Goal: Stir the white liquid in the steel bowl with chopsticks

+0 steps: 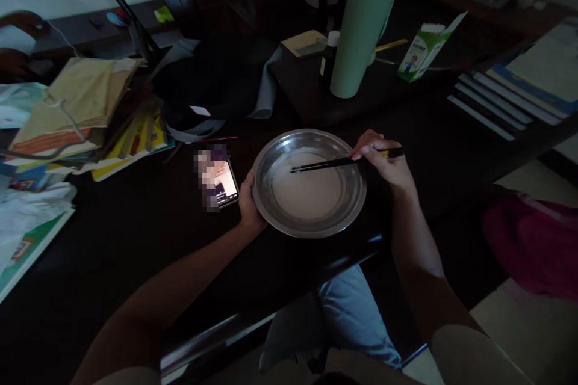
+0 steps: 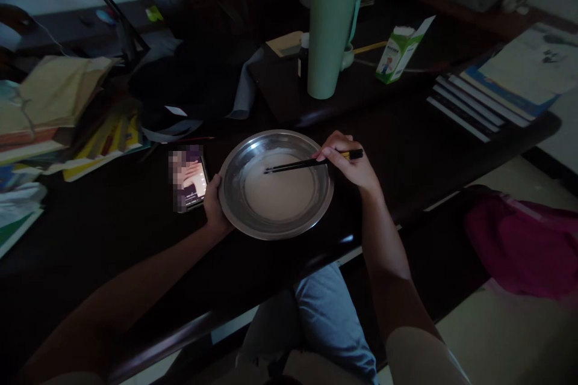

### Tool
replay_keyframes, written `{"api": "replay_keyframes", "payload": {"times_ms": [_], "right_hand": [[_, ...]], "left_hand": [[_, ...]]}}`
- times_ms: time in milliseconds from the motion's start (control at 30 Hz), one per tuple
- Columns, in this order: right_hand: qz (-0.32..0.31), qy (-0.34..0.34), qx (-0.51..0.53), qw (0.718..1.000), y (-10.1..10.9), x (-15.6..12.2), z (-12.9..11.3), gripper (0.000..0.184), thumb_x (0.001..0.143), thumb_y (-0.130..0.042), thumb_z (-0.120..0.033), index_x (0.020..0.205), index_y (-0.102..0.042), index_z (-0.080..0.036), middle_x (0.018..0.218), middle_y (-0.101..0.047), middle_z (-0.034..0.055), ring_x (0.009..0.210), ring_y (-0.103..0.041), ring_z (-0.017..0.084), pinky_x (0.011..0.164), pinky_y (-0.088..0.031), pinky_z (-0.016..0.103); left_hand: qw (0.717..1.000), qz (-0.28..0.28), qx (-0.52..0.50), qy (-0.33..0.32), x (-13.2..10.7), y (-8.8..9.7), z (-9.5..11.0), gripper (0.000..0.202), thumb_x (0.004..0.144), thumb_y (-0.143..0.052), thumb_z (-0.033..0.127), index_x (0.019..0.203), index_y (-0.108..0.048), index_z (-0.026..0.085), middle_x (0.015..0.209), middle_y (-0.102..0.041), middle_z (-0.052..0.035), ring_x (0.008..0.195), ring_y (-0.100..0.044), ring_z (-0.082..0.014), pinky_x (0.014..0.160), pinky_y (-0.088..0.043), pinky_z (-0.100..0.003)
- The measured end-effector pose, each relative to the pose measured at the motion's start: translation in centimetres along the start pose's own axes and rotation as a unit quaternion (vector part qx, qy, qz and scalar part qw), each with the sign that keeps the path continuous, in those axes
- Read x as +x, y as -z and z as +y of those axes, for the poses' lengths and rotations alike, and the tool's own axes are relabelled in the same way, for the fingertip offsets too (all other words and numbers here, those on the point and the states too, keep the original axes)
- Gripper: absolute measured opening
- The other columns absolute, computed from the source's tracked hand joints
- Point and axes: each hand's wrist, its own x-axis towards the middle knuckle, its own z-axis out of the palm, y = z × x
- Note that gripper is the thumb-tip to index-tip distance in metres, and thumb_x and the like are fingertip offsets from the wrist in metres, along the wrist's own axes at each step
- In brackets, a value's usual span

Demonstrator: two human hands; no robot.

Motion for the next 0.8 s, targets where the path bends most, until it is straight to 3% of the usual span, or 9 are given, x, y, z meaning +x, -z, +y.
{"api": "replay_keyframes", "payload": {"times_ms": [133,200,300,400,467,567,700,800], "right_hand": [[0.079,0.011,0.027,0.996,0.20,-0.34,0.73,0.045,0.098,-0.069,-0.062,0.066,-0.077,-0.031,0.068,-0.075,-0.0002,0.073,-0.068,0.023,0.094,-0.053,0.050],[0.087,0.020,0.053,0.995,0.26,-0.44,0.91,0.048,0.099,-0.068,-0.061,0.062,-0.076,-0.031,0.062,-0.072,-0.0002,0.067,-0.064,0.022,0.090,-0.052,0.050],[0.032,0.025,0.071,0.997,0.19,-0.38,0.64,0.047,0.099,-0.068,-0.059,0.063,-0.077,-0.032,0.061,-0.072,0.0001,0.066,-0.062,0.022,0.084,-0.050,0.048],[-0.050,0.013,0.049,0.997,0.02,-0.21,0.16,0.040,0.097,-0.071,-0.060,0.071,-0.082,-0.033,0.068,-0.077,0.0004,0.076,-0.068,0.023,0.085,-0.049,0.047],[-0.067,0.009,0.029,0.997,-0.07,-0.13,0.04,0.037,0.096,-0.073,-0.061,0.074,-0.084,-0.033,0.073,-0.080,0.0005,0.083,-0.071,0.024,0.087,-0.049,0.047],[-0.027,0.005,0.018,0.999,-0.06,-0.15,0.28,0.035,0.097,-0.073,-0.058,0.074,-0.083,-0.034,0.075,-0.080,-0.0004,0.082,-0.071,0.024,0.090,-0.048,0.047],[0.083,0.003,0.039,0.996,0.12,-0.22,0.70,0.045,0.096,-0.071,-0.063,0.064,-0.077,-0.033,0.066,-0.074,-0.0001,0.071,-0.066,0.024,0.087,-0.050,0.051],[0.093,0.003,0.060,0.994,0.20,-0.22,0.65,0.053,0.093,-0.069,-0.070,0.057,-0.072,-0.032,0.056,-0.068,0.0010,0.063,-0.061,0.024,0.081,-0.050,0.051]], "left_hand": [[1.000,-0.006,0.003,-0.001,-0.17,-0.14,0.27,0.024,0.089,-0.070,0.047,0.091,-0.077,0.024,0.085,-0.082,-0.0022,0.100,-0.079,-0.0268,0.092,-0.062,-0.037],[1.000,-0.002,0.000,0.009,-0.29,-0.24,0.36,0.023,0.090,-0.069,0.046,0.088,-0.075,0.024,0.086,-0.082,-0.0025,0.101,-0.079,-0.0272,0.095,-0.062,-0.040],[1.000,0.003,-0.009,0.016,-0.42,-0.38,0.44,0.023,0.090,-0.068,0.044,0.085,-0.074,0.023,0.088,-0.082,-0.0031,0.101,-0.079,-0.0271,0.097,-0.061,-0.041],[1.000,-0.002,-0.013,0.015,-0.53,-0.45,0.52,0.022,0.090,-0.069,0.043,0.086,-0.076,0.023,0.090,-0.083,-0.0036,0.105,-0.078,-0.0274,0.099,-0.061,-0.041],[1.000,-0.001,-0.010,0.018,-0.61,-0.51,0.61,0.022,0.091,-0.070,0.044,0.087,-0.076,0.023,0.090,-0.083,-0.0032,0.104,-0.078,-0.0274,0.099,-0.061,-0.041],[1.000,0.003,-0.008,0.024,-0.76,-0.69,0.76,0.023,0.093,-0.068,0.044,0.091,-0.077,0.024,0.086,-0.082,-0.0023,0.100,-0.079,-0.0275,0.095,-0.062,-0.041],[0.999,0.017,-0.011,0.025,-0.85,-0.95,0.87,0.026,0.097,-0.060,0.041,0.089,-0.079,0.024,0.088,-0.083,-0.0029,0.101,-0.079,-0.0284,0.094,-0.063,-0.042],[1.000,0.015,-0.008,0.024,-0.77,-0.92,0.82,0.022,0.094,-0.064,0.042,0.087,-0.078,0.027,0.088,-0.083,-0.0029,0.094,-0.079,-0.0268,0.093,-0.064,-0.042]]}}
